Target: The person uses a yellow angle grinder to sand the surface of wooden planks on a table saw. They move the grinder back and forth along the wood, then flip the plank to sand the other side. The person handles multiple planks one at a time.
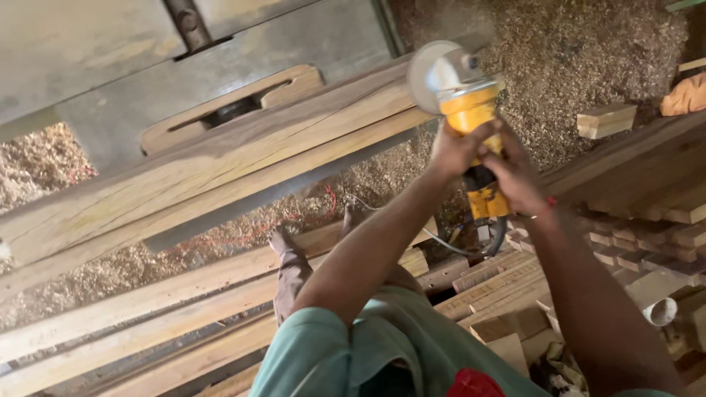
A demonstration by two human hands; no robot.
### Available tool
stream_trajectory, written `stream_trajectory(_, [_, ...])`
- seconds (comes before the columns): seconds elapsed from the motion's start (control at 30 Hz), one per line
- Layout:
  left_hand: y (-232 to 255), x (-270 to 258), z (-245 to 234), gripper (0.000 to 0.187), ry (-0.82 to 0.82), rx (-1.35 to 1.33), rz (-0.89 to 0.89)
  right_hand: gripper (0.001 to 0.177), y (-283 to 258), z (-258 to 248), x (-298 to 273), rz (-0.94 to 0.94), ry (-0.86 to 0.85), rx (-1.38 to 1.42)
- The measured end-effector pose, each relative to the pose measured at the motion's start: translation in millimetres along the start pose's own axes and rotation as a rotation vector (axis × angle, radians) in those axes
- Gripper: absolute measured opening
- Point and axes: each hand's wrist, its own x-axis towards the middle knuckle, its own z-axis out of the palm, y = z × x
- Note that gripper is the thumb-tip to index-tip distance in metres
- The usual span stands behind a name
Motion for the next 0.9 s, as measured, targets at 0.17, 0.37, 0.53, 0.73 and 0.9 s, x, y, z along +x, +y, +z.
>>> stream_trajectory(0.17, [-31.2, 50.9, 60.6, 0.054, -0.071, 0.159, -0.080, 0.058, 1.5, -60.5, -3.2, 0.007, 0.173, 0.058])
stream_trajectory(0.37, [-33.4, 43.2, 61.8, 0.062, -0.049, 0.209, -0.106, 0.058, -5.8, -52.9, -16.6, -0.060, 0.217, -0.049])
stream_trajectory(0.53, [-5.0, -4.5, 9.3, 0.065, 0.024, 0.150, -0.077, 0.060, -6.7, 3.5, -17.6, -0.044, 0.059, -0.063])
stream_trajectory(0.73, [29.1, -89.5, -83.7, 0.059, 0.130, -0.026, 0.045, 0.067, 4.4, 95.6, -27.0, -0.126, -0.160, -0.167])
stream_trajectory(0.9, [58.1, -167.4, -166.5, 0.046, 0.145, -0.281, 0.414, 0.069, 16.2, 198.2, -29.3, -0.245, -0.335, -0.316])
